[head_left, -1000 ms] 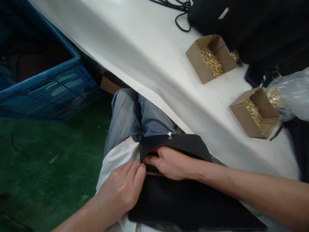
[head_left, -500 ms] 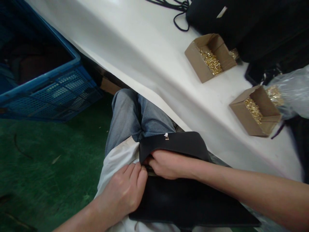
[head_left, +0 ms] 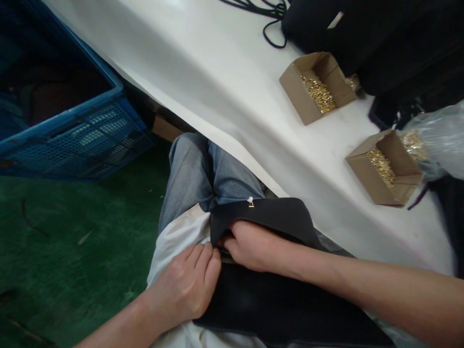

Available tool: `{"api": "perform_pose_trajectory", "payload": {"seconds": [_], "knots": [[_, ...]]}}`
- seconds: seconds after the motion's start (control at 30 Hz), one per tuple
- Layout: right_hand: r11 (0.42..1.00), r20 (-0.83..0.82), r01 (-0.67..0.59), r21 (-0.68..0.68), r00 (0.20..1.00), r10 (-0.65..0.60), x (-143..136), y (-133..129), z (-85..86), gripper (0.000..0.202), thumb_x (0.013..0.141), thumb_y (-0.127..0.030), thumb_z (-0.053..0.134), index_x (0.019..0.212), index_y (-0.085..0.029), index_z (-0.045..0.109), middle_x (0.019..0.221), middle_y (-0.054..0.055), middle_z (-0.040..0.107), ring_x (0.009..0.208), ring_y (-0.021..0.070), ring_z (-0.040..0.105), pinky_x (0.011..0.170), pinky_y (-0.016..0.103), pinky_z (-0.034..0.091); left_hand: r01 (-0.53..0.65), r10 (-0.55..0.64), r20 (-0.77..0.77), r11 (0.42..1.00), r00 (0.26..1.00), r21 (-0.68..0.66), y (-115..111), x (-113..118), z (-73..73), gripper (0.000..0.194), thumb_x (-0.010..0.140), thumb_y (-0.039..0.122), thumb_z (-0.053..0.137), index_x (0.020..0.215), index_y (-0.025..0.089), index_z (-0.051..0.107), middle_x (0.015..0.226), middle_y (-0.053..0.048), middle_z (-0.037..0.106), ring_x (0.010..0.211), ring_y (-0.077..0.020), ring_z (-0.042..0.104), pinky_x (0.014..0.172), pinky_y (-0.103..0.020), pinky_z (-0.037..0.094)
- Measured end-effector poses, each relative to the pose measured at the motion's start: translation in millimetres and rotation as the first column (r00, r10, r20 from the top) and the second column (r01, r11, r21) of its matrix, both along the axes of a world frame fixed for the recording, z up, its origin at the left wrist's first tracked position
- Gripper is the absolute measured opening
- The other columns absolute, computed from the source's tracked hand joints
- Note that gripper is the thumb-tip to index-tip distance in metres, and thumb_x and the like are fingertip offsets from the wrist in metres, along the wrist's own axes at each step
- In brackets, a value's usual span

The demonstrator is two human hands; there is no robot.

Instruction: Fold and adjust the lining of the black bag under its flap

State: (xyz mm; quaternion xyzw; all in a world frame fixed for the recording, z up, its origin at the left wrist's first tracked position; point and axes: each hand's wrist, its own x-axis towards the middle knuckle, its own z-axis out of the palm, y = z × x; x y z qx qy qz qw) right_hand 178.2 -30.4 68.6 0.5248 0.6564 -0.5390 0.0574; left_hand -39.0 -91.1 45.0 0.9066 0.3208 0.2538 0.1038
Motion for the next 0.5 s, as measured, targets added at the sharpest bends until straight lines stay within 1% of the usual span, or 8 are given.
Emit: {"api": "perform_pose_trajectory", "payload": {"seconds": [0.07, 0.13, 0.23, 0.33, 0.4, 0.5], "knots": [[1.0, -0.004, 0.013, 0.019, 1.0, -0.013, -0.9, -4.9, 5.1, 0.018, 0.115, -0.035, 0.071, 0.112, -0.018, 0.076, 0.107, 0.006, 0.076, 0.098, 0.0247, 0.073, 0.098, 0.046, 0.062, -0.001, 0.001, 0.011, 1.0, 1.0, 0.001, 1.4, 0.0, 1.1, 0.042, 0.112, 0.009, 0.032, 0.111, 0.005, 0.074, 0.101, -0.02, 0.081, 0.091, -0.0271, 0.077, 0.081, -0.038, 0.065], [1.0, -0.036, 0.013, 0.026, 0.999, -0.012, -2.2, -8.9, 9.2, 0.015, 0.113, -0.022, 0.064, 0.111, -0.017, 0.077, 0.106, 0.007, 0.077, 0.099, 0.0261, 0.072, 0.103, 0.046, 0.058, 0.0, 0.0, 0.028, 1.0, 1.0, -0.002, 2.6, 0.2, 2.3, 0.043, 0.112, 0.009, 0.032, 0.111, 0.005, 0.075, 0.101, -0.019, 0.082, 0.09, -0.0265, 0.078, 0.081, -0.038, 0.066], [1.0, -0.1, 0.006, 0.018, 0.995, -0.004, -2.4, -11.3, 13.7, 0.028, 0.108, -0.011, 0.054, 0.11, -0.02, 0.08, 0.11, 0.007, 0.08, 0.102, 0.0268, 0.072, 0.105, 0.041, 0.054, 0.006, -0.006, 0.043, 1.0, 0.999, -0.013, 2.0, -0.7, 2.8, 0.043, 0.112, 0.007, 0.032, 0.111, 0.004, 0.075, 0.101, -0.019, 0.083, 0.089, -0.0263, 0.08, 0.082, -0.037, 0.066], [1.0, -0.119, 0.018, 0.009, 0.993, -0.017, -1.2, -11.6, 15.8, 0.032, 0.106, -0.008, 0.053, 0.115, -0.02, 0.081, 0.111, 0.007, 0.081, 0.103, 0.0274, 0.073, 0.103, 0.039, 0.054, 0.014, -0.013, 0.056, 1.0, 0.998, -0.008, -1.2, -2.4, 0.1, 0.041, 0.112, 0.007, 0.034, 0.112, 0.003, 0.074, 0.104, -0.02, 0.083, 0.093, -0.0277, 0.081, 0.083, -0.039, 0.067], [1.0, -0.105, 0.03, -0.002, 0.994, -0.03, -1.1, -12.0, 16.0, 0.032, 0.105, -0.008, 0.054, 0.117, -0.019, 0.081, 0.106, 0.007, 0.081, 0.096, 0.0271, 0.072, 0.097, 0.039, 0.054, 0.018, -0.018, 0.066, 1.0, 0.998, -0.006, -3.2, -3.1, -2.9, 0.038, 0.111, 0.006, 0.036, 0.112, 0.002, 0.074, 0.105, -0.021, 0.083, 0.094, -0.0286, 0.081, 0.084, -0.04, 0.067], [0.999, -0.076, 0.035, -0.023, 0.996, -0.036, -1.8, -12.0, 16.1, 0.029, 0.104, -0.009, 0.057, 0.114, -0.02, 0.082, 0.098, 0.006, 0.08, 0.085, 0.0256, 0.071, 0.088, 0.037, 0.054, 0.034, -0.033, 0.076, 0.999, 0.997, -0.017, -4.6, -3.1, -7.1, 0.036, 0.11, 0.006, 0.039, 0.113, 0.001, 0.074, 0.104, -0.021, 0.082, 0.093, -0.0287, 0.08, 0.084, -0.04, 0.067]]}}
